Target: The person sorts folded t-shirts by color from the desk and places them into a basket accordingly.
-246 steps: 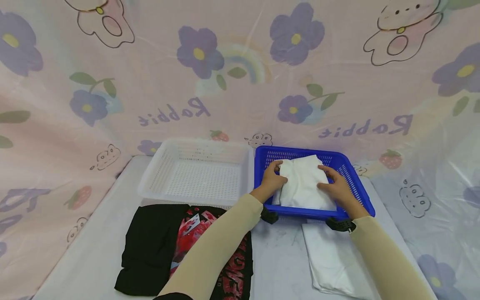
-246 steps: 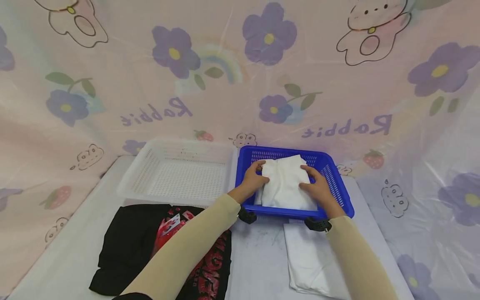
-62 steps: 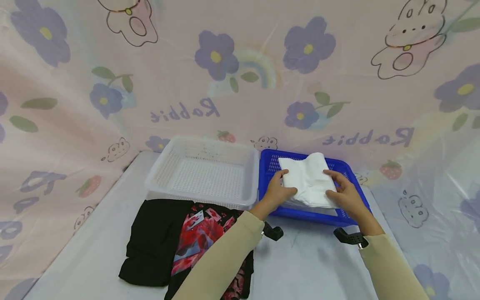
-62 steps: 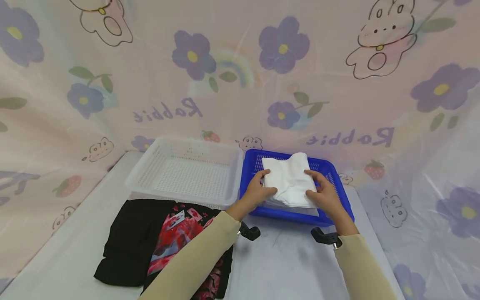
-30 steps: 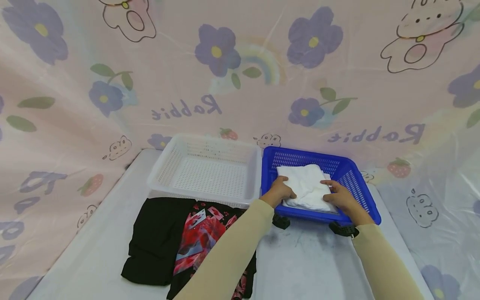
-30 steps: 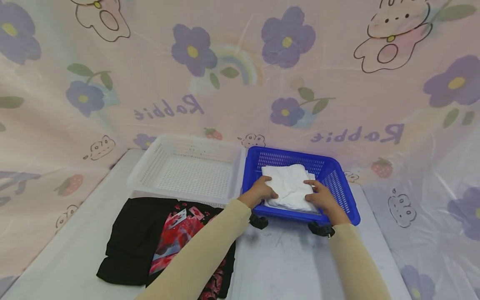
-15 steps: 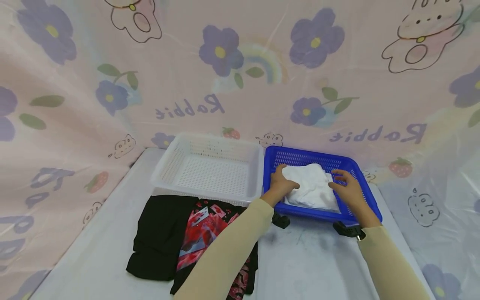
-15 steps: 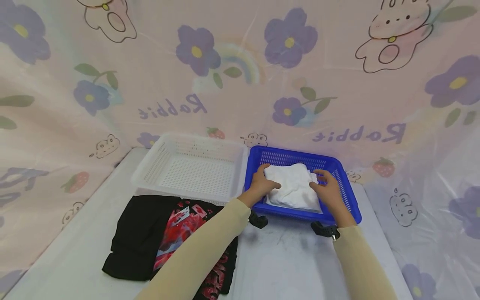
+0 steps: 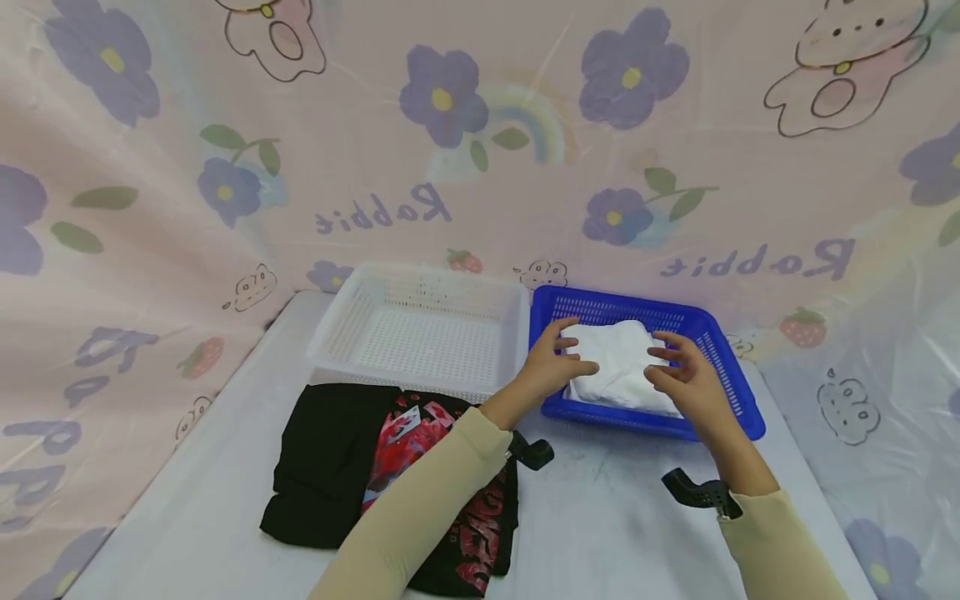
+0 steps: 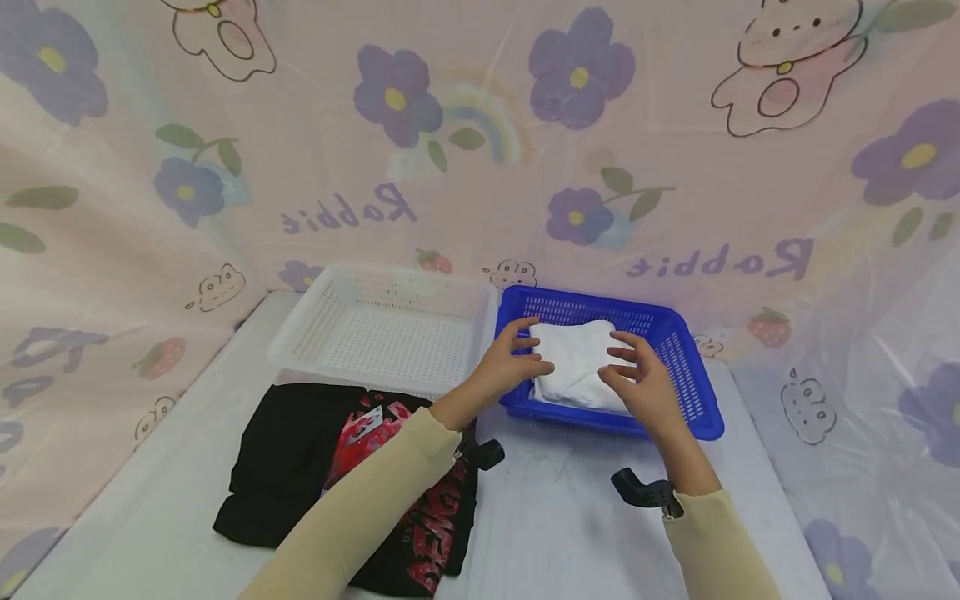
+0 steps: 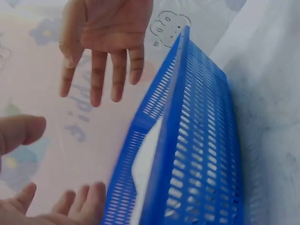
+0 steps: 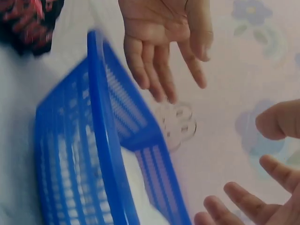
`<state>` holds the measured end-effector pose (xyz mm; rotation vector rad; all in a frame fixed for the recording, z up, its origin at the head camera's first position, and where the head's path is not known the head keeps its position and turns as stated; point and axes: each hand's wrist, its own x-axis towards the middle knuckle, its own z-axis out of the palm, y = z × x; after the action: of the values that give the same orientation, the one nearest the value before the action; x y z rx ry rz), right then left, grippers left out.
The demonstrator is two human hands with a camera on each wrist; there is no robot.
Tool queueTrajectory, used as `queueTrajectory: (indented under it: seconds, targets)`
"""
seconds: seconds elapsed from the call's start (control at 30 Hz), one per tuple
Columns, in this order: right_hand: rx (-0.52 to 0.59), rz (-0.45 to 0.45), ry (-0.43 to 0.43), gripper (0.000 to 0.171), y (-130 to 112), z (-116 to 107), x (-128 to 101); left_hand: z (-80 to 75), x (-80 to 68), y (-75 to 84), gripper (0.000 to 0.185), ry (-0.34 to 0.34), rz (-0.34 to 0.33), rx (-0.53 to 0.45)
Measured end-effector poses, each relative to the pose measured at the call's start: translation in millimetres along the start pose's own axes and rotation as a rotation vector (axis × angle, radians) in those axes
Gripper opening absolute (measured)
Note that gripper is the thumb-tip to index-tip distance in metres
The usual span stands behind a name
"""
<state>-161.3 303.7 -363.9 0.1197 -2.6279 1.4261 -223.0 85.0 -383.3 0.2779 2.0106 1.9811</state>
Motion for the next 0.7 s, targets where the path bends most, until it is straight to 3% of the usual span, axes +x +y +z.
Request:
queueTrajectory:
  seconds: [0.07, 0.2, 0.33, 0.5, 0.7]
  targets:
    - [0.071, -0.014, -0.013, 0.059, -4.5, 5.4, -5.7, -9.6, -10.2, 2.1, 0.076, -0.065, 0.047, -0.022]
    - [0.105, -0.028, -0.02, 0.06, -10.4, 14.9, -15.8, -29.2, -29.8, 4.2, 0.076, -0.22, 0.147, -0.043]
    - [0.109, -0.038, -0.015, 0.061, -11.5, 26.3, -23.6, -48.3, -49.0, 5.9, 0.075, -0.315, 0.206, 0.031]
    - [0.109, -0.053, -0.037, 0.058, -10.5, 38.8, -32.7, -67.9, -71.4, 7.7, 0.074, -0.342, 0.223, 0.137]
    - [0.142, -0.055, -0.091, 0.056, -10.4, 51.2, -41.5, -91.0, -92.4, 1.4, 0.073, -0.306, 0.235, 0.211]
